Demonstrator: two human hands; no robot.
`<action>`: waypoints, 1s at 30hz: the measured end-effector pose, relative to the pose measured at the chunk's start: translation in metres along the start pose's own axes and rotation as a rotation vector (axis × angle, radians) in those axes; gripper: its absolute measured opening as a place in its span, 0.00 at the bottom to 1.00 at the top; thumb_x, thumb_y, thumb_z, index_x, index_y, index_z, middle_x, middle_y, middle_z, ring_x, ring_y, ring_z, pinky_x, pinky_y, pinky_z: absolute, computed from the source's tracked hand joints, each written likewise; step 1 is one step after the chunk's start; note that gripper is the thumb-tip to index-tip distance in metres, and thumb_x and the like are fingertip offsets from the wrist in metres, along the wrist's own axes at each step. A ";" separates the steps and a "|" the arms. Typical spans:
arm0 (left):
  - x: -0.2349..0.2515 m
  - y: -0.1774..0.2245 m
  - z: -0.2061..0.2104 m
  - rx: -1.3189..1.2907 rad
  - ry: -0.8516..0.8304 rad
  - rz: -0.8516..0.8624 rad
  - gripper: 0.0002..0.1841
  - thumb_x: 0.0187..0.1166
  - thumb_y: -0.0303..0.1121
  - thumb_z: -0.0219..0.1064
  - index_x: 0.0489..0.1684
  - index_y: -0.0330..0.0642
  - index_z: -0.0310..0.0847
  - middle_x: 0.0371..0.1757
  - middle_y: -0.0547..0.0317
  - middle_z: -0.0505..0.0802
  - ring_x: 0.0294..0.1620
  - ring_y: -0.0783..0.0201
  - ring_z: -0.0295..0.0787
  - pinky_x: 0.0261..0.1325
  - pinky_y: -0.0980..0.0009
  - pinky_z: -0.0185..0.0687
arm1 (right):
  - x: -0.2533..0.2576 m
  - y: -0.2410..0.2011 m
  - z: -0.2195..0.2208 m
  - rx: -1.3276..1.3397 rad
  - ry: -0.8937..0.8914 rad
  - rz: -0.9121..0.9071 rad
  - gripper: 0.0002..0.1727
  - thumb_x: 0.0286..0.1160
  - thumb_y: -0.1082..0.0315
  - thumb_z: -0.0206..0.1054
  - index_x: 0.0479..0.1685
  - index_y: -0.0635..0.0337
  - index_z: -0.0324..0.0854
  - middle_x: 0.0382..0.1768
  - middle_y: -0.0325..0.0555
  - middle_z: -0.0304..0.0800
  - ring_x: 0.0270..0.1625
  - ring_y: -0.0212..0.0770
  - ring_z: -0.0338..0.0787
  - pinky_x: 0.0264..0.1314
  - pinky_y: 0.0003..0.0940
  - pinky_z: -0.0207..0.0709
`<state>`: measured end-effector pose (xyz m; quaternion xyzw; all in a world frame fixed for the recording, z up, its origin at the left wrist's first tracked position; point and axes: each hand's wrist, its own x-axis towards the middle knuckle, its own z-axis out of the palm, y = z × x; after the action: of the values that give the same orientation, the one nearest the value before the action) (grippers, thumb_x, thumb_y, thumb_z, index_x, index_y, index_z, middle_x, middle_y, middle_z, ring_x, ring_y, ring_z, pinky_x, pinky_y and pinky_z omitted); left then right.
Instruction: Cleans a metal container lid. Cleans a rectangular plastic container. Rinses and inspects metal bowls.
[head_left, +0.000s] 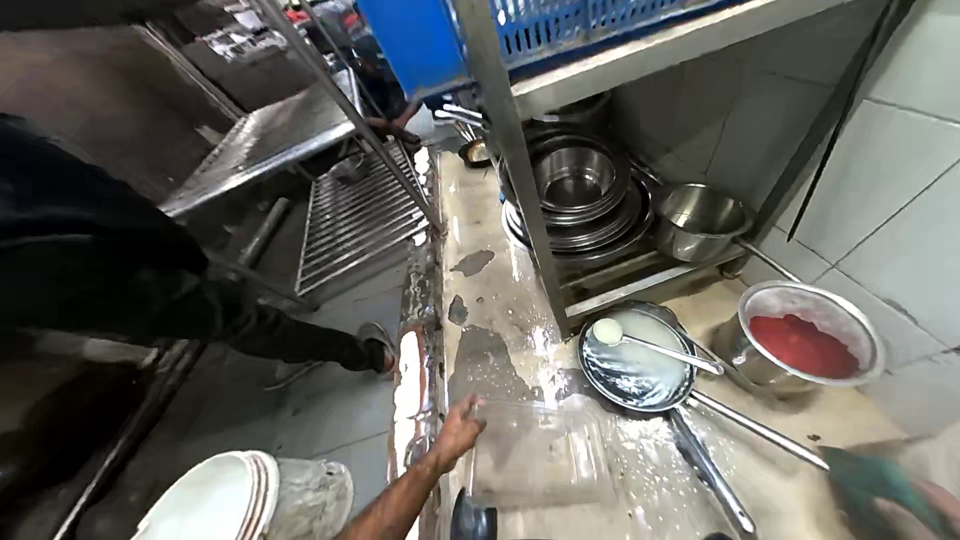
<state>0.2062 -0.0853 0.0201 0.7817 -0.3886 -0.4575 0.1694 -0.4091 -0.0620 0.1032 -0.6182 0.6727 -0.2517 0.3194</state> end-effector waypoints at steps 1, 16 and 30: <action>0.006 -0.014 0.001 -0.041 0.033 -0.003 0.25 0.77 0.25 0.68 0.75 0.40 0.75 0.53 0.43 0.87 0.38 0.56 0.84 0.38 0.58 0.83 | 0.006 -0.011 0.020 -0.056 -0.089 -0.011 0.21 0.81 0.65 0.67 0.67 0.71 0.83 0.56 0.68 0.92 0.58 0.58 0.94 0.67 0.60 0.84; 0.036 -0.128 0.064 -0.274 0.027 -0.313 0.15 0.85 0.34 0.70 0.59 0.31 0.78 0.39 0.43 0.88 0.29 0.56 0.86 0.36 0.57 0.88 | 0.076 -0.142 0.359 -0.697 -1.057 -0.345 0.19 0.72 0.69 0.69 0.64 0.57 0.87 0.62 0.59 0.90 0.70 0.64 0.85 0.63 0.68 0.79; 0.041 -0.134 0.085 -0.093 -0.083 -0.276 0.16 0.88 0.40 0.65 0.52 0.31 0.80 0.40 0.41 0.89 0.36 0.50 0.89 0.45 0.49 0.88 | -0.019 -0.150 0.489 -0.301 -1.170 0.030 0.32 0.92 0.43 0.47 0.73 0.58 0.82 0.76 0.61 0.81 0.80 0.60 0.79 0.81 0.64 0.70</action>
<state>0.2064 -0.0233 -0.1318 0.7993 -0.2625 -0.5259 0.1247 0.0543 -0.0319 -0.1114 -0.6828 0.4223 0.2325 0.5490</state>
